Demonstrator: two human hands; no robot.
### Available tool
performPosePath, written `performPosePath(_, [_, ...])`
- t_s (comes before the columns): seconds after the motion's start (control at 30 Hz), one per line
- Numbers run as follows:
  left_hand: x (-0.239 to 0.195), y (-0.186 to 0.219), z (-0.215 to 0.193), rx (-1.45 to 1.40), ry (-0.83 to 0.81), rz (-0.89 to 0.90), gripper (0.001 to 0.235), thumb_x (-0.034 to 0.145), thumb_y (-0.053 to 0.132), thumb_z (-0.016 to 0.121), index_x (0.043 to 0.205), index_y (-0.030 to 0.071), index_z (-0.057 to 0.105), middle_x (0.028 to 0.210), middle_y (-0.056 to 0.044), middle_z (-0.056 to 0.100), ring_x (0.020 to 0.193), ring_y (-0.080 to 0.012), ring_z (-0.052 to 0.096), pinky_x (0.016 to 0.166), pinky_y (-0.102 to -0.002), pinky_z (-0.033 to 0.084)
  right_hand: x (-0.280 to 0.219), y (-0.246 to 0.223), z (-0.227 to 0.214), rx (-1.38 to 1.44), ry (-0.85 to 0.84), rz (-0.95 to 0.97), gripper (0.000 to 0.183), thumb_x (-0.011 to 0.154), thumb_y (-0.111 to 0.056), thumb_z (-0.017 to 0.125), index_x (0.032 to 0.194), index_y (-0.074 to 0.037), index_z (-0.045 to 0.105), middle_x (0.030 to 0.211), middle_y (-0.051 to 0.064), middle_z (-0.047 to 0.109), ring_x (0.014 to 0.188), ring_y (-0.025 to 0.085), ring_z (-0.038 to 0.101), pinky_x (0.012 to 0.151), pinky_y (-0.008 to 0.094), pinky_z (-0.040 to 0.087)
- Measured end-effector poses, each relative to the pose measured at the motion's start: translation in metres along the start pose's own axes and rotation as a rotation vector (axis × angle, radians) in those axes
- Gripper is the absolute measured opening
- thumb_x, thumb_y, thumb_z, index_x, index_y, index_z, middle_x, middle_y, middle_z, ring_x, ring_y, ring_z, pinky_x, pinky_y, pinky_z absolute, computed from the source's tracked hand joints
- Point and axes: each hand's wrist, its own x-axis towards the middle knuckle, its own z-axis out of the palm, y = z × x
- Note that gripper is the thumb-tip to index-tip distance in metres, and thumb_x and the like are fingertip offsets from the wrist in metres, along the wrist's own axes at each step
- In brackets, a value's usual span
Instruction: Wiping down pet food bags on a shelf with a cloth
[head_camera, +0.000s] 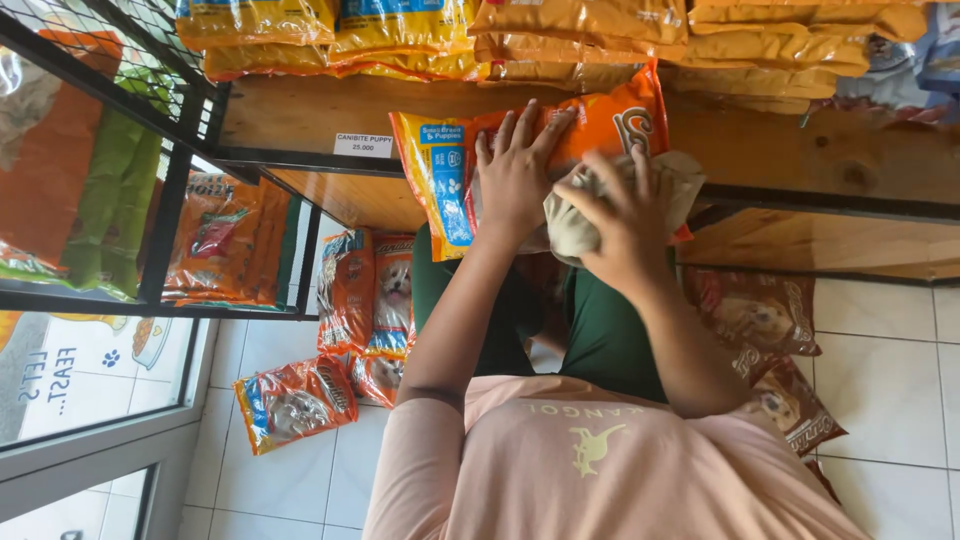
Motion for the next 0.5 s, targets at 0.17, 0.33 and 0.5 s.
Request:
performPosePath(0.17, [0.001,0.007,-0.005,-0.036,-0.008,-0.025,0.083,0.081,0.087,0.056,0.151,0.044,0.046,0.158,-0.01,0.048,0.145,-0.0376,0.044,0.113,-0.067,0.03,-0.003,0.063,0.016,0.142,0.263,0.034,0.026,0.076,0.001,0.078,0.099,-0.006,0.067,0.117,0.01,0.063,0.107,0.033,0.056,0.094,0.047,0.042])
performPosePath(0.33, [0.002,0.004,-0.011,-0.051,0.005,-0.014,0.08,0.082,0.083,0.06,0.15,0.043,0.048,0.157,-0.009,0.05,0.143,-0.0357,0.047,0.113,-0.064,0.031,0.005,0.089,-0.006,0.152,0.511,0.249,0.02,0.082,0.018,0.062,0.099,0.007,0.062,0.112,0.018,0.06,0.102,0.035,0.056,0.088,0.041,0.046])
performPosePath(0.5, [0.0,0.004,-0.023,-0.095,-0.19,-0.047,0.076,0.087,0.075,0.059,0.156,0.052,0.035,0.163,-0.001,0.039,0.152,-0.0319,0.036,0.121,-0.065,0.021,0.009,0.028,0.01,0.03,0.267,-0.05,0.046,0.073,-0.008,0.074,0.118,-0.018,0.072,0.145,0.016,0.052,0.131,0.054,0.042,0.096,0.059,0.035])
